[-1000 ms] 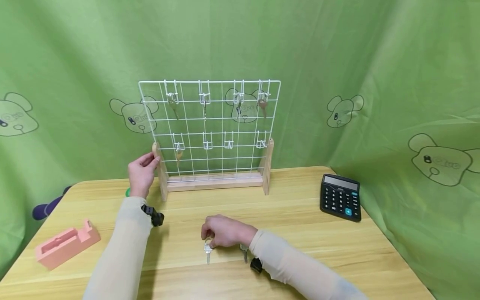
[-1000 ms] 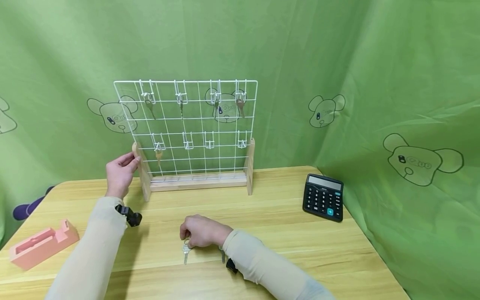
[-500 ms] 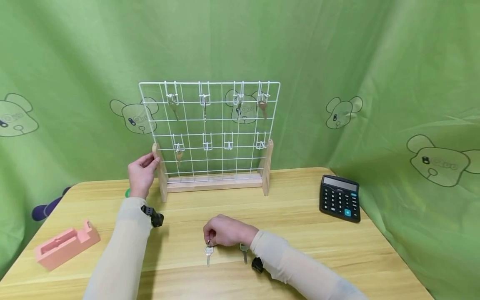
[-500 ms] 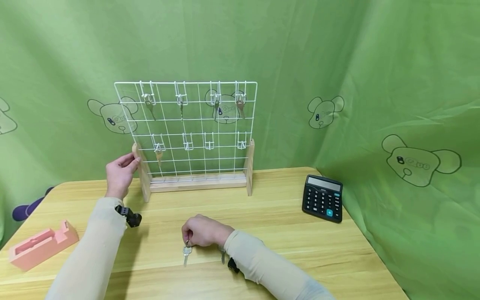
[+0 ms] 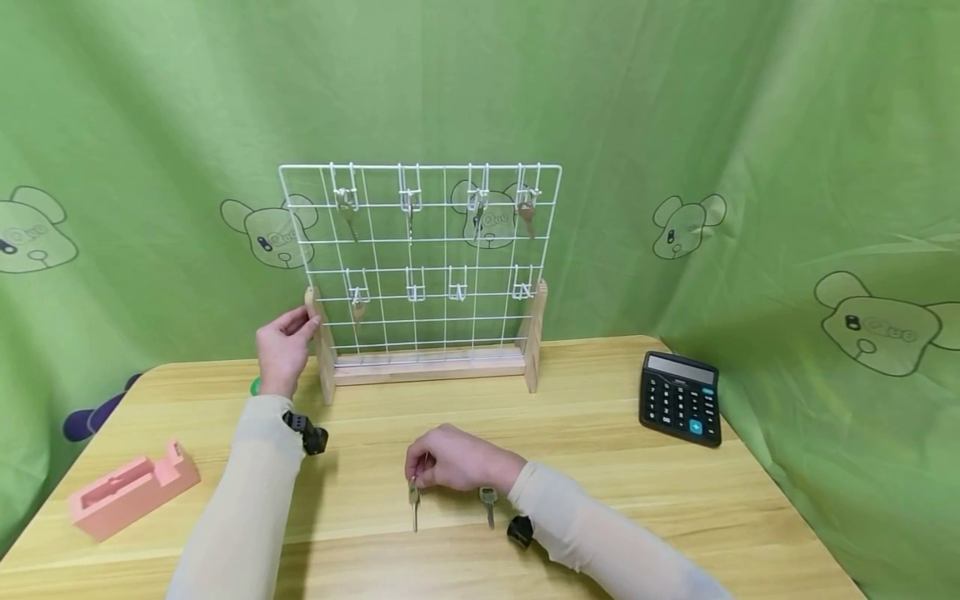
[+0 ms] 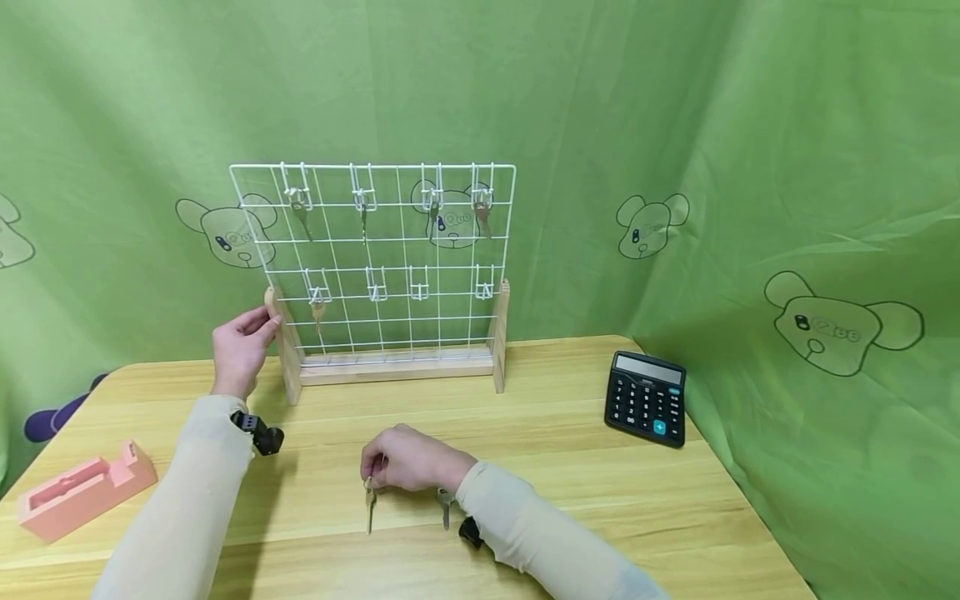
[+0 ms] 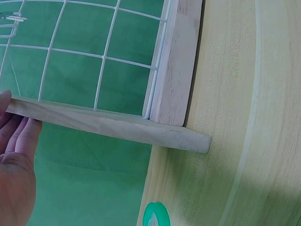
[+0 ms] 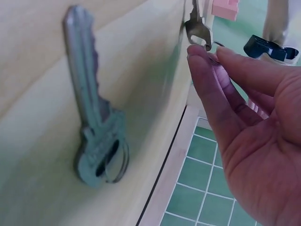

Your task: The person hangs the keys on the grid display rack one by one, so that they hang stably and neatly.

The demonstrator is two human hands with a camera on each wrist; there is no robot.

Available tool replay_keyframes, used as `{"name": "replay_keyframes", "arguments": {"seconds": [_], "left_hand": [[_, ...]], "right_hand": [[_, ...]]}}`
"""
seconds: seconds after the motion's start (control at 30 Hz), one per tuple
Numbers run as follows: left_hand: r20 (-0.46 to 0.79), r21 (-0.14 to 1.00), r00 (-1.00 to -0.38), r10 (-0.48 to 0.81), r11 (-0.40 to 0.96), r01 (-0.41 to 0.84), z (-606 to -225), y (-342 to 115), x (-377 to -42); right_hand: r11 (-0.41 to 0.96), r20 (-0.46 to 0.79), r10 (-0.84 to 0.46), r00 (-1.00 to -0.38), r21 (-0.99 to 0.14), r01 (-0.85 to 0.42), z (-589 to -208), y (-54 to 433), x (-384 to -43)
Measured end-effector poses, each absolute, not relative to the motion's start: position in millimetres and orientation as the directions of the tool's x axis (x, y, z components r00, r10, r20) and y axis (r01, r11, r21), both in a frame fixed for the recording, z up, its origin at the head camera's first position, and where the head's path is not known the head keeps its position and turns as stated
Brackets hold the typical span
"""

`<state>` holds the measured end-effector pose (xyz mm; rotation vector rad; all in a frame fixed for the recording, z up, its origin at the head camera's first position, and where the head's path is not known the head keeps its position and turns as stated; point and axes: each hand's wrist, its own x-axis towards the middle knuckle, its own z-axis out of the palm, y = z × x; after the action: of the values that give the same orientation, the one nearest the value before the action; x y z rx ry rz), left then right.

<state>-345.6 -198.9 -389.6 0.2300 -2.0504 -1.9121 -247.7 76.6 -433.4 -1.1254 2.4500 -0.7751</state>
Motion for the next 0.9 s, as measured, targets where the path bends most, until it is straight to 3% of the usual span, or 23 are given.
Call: {"name": "replay_keyframes", "arguments": {"seconds": [0.27,0.9], "left_hand": [[0.121,0.992,-0.935,-0.334,0.077,0.101,-390.0,-199.0,-344.2],[0.131,0.99,-0.934,-0.333,0.087,0.108,-389.0,-199.0,-345.1]], "right_hand": [[0.496,-0.02,-0.761,-0.648,-0.663,-0.561,-426.4,81.9,-247.8],[0.485,0.021,-0.64,-0.768,-0.764,-0.426,-409.4,90.0,-250.5]]}}
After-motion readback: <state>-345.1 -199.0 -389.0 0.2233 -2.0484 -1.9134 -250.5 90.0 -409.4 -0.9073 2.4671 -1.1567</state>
